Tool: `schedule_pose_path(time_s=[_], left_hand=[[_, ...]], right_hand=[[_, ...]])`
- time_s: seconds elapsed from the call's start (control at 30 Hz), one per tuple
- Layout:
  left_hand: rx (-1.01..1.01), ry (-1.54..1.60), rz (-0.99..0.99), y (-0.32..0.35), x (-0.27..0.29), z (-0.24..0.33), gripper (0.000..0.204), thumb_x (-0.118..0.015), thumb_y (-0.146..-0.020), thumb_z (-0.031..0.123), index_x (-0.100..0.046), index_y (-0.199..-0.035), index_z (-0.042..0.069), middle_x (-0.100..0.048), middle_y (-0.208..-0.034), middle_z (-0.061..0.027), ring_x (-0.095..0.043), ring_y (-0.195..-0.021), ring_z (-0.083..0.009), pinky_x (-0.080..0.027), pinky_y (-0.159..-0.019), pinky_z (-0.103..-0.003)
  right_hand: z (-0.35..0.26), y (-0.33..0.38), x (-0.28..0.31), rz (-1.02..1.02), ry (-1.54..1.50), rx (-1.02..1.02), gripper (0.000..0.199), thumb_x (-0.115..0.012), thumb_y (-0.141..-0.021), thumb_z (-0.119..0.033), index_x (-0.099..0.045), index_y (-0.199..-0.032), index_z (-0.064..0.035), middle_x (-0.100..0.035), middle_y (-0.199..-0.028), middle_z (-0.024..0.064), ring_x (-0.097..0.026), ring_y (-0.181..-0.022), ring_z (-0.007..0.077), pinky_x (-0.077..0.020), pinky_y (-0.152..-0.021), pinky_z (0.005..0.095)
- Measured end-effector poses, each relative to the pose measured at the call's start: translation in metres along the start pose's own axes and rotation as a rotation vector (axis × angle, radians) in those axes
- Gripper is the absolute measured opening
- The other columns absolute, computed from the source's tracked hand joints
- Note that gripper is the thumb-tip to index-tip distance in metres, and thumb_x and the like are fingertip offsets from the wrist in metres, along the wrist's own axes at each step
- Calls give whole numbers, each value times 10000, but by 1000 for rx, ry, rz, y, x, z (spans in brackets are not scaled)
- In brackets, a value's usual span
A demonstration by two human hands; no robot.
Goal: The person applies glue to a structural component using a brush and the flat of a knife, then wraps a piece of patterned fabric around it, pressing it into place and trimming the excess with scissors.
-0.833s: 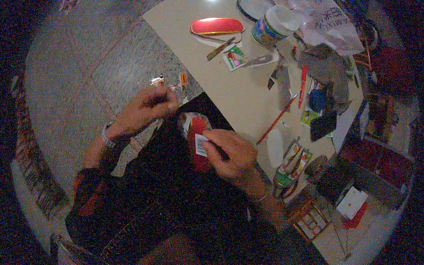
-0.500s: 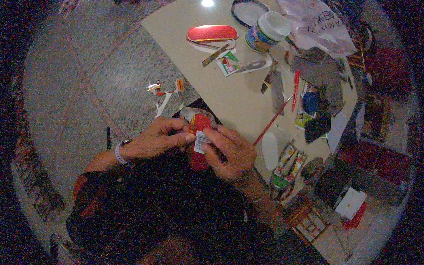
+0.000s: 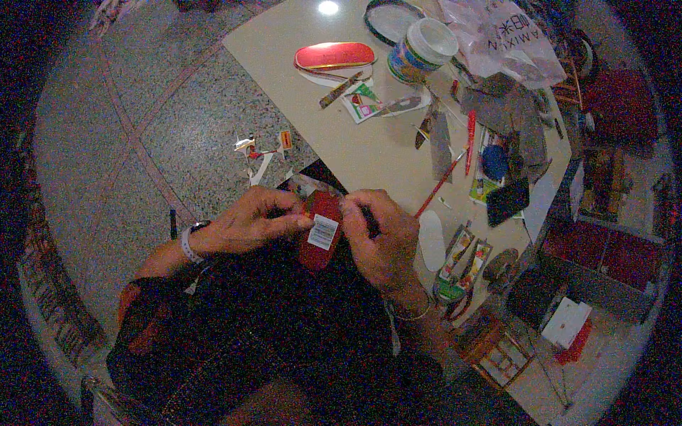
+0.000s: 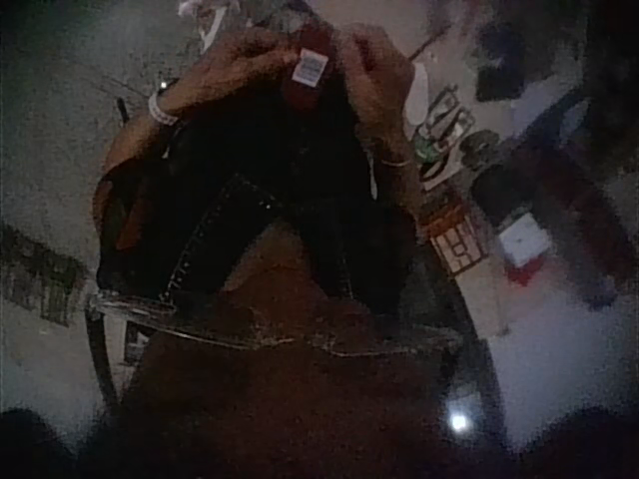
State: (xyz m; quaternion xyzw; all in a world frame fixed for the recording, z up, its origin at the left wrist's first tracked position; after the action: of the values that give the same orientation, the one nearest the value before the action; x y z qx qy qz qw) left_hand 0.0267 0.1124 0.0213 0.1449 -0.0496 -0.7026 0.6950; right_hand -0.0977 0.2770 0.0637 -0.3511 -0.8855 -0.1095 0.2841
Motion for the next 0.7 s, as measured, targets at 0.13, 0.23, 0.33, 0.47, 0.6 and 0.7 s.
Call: schedule_pose_path(time_s=[0.13,0.23,0.33,0.47,0.6,0.7], left_hand=[[-26,-136,24,-2,2,6,286,-593,-943,257,-603,-799,9,-499,-638,14,-436,-617,-62,-361,-529,-266],[-89,-213,45,-6,4,4,284,-615,-923,246,-595,-799,-8,-530,-634,-25,-482,-612,-96,-395,-540,-279],[-169,-173,230,-4,10,9,217,-628,-903,207,-607,-862,-4,-618,-735,-68,-561,-684,-133,-445,-598,-288],[-280,-313,370,-10,32,20,207,-618,-882,146,-610,-1023,-6,-664,-953,-93,-616,-908,-173,-485,-805,-306],[-298,-54,291,-25,26,21,265,-606,-872,131,-612,-1104,1,-665,-1027,-78,-611,-1057,-192,-460,-955,-339],[-218,-10,207,-25,25,26,263,-578,-874,103,-618,-1108,-10,-672,-1026,-84,-624,-1020,-179,-476,-933,-335]], right_hand=[[-2,-1,-1,-33,-75,-98,77,-650,-866,-101,-625,-907,-41,-648,-807,87,-629,-685,179,-506,-630,312],[-3,-4,-1,-27,-177,-163,83,-652,-863,-103,-613,-883,-32,-633,-780,55,-604,-679,127,-495,-620,292],[2,-10,5,8,-257,-164,92,-645,-864,-101,-601,-862,-21,-611,-755,29,-567,-670,90,-476,-605,268],[2,-17,9,-22,-314,-195,89,-628,-870,-92,-591,-848,-15,-590,-728,13,-534,-649,69,-452,-586,240],[-2,-20,3,-48,-271,-209,81,-620,-873,-86,-590,-839,-18,-579,-698,2,-522,-633,58,-441,-570,234],[1,-21,1,-40,-236,-208,84,-621,-875,-90,-591,-837,-20,-573,-683,-2,-513,-620,51,-434,-550,237]])
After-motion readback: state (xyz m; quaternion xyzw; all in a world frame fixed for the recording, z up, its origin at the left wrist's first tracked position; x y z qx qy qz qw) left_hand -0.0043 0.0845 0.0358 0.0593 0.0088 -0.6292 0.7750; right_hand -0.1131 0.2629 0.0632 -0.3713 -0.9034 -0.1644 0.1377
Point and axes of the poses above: each hand's wrist, its own y-axis away from the middle knuckle, its own x-axis out of the back of the hand, z = x × y, the point moved 2 cm from there along -y, towards the middle knuckle
